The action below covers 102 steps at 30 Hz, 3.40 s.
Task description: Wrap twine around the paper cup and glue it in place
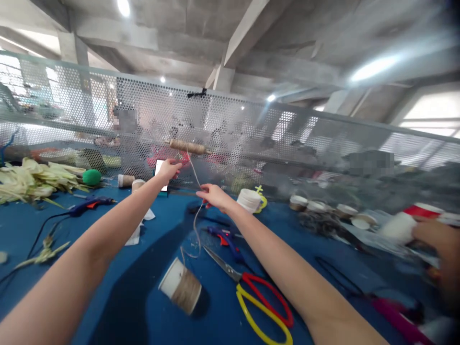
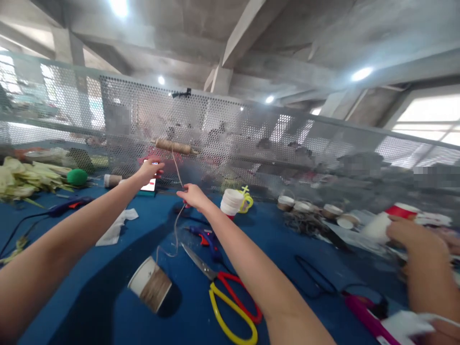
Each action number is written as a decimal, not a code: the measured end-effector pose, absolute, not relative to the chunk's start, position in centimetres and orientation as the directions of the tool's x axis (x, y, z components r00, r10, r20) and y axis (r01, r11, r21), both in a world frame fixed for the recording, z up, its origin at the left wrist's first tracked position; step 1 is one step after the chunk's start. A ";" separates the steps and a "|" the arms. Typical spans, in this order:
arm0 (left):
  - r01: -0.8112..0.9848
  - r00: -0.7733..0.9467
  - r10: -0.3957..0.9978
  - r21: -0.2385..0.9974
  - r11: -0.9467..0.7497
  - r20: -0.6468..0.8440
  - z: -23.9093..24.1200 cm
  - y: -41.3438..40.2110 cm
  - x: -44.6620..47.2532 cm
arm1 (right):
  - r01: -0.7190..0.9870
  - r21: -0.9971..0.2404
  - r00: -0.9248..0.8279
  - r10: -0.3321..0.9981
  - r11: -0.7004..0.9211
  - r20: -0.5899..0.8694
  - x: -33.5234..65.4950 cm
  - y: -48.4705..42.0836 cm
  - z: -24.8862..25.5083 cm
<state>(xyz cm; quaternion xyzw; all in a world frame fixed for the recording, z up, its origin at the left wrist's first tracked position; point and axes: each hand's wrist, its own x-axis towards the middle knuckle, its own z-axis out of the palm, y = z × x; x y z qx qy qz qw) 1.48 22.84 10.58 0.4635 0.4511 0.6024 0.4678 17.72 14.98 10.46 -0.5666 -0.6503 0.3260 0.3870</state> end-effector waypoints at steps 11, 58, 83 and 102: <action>0.438 0.045 0.993 0.892 -0.116 0.107 7.9 10.0 -1.6 | 0.671 -0.663 -0.349 0.930 0.332 0.113 16.7 2.1 6.1; 0.146 0.473 0.857 0.942 -0.303 0.203 1.7 1.3 -0.7 | 0.822 -0.557 0.209 0.972 -0.116 0.105 23.6 6.7 3.6; 0.339 0.569 0.814 0.868 -0.363 0.119 1.2 1.7 -1.5 | 0.741 -0.647 -0.173 0.982 0.177 0.071 19.5 -2.9 7.1; 0.377 0.575 0.810 0.841 -0.389 0.117 0.7 1.9 -1.5 | 0.805 -0.480 -0.311 0.937 0.349 0.160 19.3 -3.1 7.0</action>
